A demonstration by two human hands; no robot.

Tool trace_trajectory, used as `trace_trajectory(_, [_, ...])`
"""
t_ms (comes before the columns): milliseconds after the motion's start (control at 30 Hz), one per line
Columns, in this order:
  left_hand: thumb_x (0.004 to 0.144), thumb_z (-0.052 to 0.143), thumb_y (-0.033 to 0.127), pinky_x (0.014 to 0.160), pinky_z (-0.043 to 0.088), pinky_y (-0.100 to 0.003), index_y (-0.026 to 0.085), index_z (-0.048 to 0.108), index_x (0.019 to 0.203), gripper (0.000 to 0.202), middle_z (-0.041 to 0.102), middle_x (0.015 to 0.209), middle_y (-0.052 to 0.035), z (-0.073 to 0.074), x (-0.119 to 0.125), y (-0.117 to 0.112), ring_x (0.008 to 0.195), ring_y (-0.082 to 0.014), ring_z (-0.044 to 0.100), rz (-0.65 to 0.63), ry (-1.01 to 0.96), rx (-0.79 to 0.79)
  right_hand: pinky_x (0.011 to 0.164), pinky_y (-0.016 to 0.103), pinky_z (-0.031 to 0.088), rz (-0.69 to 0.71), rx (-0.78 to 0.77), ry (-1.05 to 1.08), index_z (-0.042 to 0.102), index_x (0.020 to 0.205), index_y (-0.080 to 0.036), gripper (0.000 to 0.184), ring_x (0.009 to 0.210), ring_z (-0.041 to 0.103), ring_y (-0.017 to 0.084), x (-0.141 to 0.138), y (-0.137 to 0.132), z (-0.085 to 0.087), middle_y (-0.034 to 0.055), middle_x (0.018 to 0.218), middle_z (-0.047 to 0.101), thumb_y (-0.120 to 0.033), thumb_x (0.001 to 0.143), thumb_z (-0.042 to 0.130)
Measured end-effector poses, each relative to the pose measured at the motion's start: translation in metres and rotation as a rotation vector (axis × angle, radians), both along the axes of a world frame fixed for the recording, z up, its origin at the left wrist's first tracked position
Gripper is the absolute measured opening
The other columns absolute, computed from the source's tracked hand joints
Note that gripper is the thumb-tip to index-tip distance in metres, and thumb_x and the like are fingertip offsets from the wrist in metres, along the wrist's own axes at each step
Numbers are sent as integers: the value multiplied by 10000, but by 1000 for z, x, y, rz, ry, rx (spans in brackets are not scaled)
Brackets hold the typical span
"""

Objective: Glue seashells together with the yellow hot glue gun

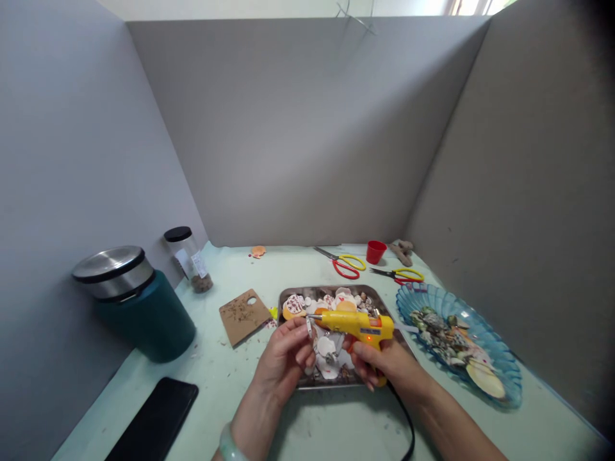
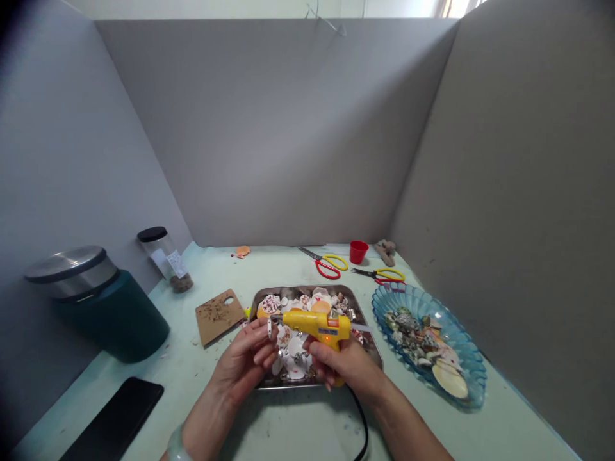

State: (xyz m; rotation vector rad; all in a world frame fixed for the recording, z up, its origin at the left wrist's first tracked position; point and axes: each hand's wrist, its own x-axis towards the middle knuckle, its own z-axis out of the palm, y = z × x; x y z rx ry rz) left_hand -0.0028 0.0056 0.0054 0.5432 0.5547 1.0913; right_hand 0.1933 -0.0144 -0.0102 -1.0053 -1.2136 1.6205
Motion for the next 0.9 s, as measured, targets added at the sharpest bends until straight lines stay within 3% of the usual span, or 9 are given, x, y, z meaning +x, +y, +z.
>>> trace_trajectory(900, [634, 789, 191, 401, 277, -168, 143, 568, 771, 265, 414, 498, 102, 0, -2, 0, 357, -2, 238, 30, -12, -61, 359, 167, 333, 49, -55, -108, 575, 798, -143, 477, 348, 376, 38, 0, -4, 10, -73, 457, 505, -570, 652, 730])
